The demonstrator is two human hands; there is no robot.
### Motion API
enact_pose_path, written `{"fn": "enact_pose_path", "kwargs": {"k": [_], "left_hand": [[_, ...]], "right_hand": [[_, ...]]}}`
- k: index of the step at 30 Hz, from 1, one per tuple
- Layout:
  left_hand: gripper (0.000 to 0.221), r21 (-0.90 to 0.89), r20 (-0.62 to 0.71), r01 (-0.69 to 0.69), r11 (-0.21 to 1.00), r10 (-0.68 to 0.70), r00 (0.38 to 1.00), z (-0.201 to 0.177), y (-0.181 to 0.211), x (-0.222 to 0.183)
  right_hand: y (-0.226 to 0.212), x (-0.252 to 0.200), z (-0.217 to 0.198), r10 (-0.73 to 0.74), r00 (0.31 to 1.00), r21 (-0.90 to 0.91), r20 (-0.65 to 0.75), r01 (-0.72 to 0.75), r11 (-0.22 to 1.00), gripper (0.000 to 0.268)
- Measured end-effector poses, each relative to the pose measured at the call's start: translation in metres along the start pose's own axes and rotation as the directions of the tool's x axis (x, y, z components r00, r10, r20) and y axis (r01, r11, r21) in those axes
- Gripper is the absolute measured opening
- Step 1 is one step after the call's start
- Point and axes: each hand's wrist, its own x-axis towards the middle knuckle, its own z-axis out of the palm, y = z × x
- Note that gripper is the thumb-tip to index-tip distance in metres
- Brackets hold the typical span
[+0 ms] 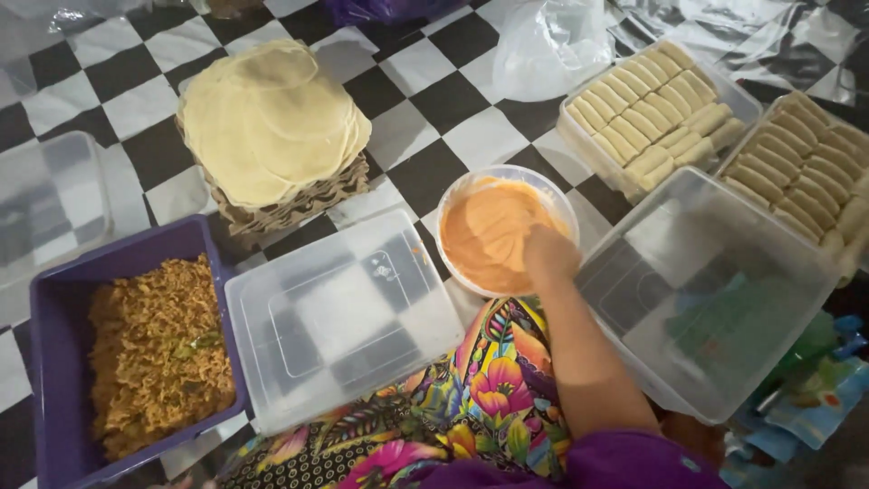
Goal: Opening a condiment packet, adding it to a bowl, and stirring the sauce mixture by hand.
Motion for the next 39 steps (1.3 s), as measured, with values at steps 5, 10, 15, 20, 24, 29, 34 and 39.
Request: {"fn": "enact_pose_path", "kwargs": {"k": [5,10,15,20,24,29,34,39], "left_hand": [[0.037,-0.041,-0.168,0.081,0.996,-0.087,0.982,0.000,-0.004,-0.024],[0.043,-0.004,-0.169,0.115,0.993,-0.114,0.979,-0.001,-0.011,-0.020],[0.047,-0.045,-0.205,0.094,0.995,-0.102,0.974,0.004,-0.021,-0.025],[0.041,-0.027,-0.146,0.137,0.990,-0.140,0.979,0.002,-0.020,-0.025],[0.036,-0.024,-0.196,0.130,0.991,-0.133,0.972,0.012,-0.021,-0.031],[0.036,-0.057,-0.198,0.116,0.992,-0.125,0.972,0.022,-0.039,-0.035],[0.035,-0.050,-0.160,0.102,0.994,-0.108,0.981,0.028,-0.064,-0.041],[0.025,-0.203,-0.122,0.131,0.970,-0.158,0.980,0.041,-0.080,-0.047]], "right_hand": [[-0.022,0.023,0.093,-0.498,0.754,-0.259,-0.429,0.426,0.867,0.025],[-0.009,0.003,0.020,-0.220,0.958,-0.010,-0.184,0.222,0.975,0.029],[-0.019,-0.039,0.004,-0.320,0.944,-0.001,0.076,0.321,0.947,0.033],[0.002,-0.027,-0.017,-0.151,0.986,-0.005,-0.076,0.151,0.989,0.033],[-0.010,-0.049,-0.013,-0.346,0.938,0.091,0.035,0.341,0.935,0.030],[-0.007,0.000,-0.071,-0.235,0.967,-0.096,-0.100,0.226,0.969,0.031],[-0.037,0.075,-0.060,-0.414,0.889,-0.362,-0.195,0.327,0.873,0.022],[-0.094,0.088,-0.044,-0.635,0.771,-0.386,-0.049,0.571,0.724,0.026]]}}
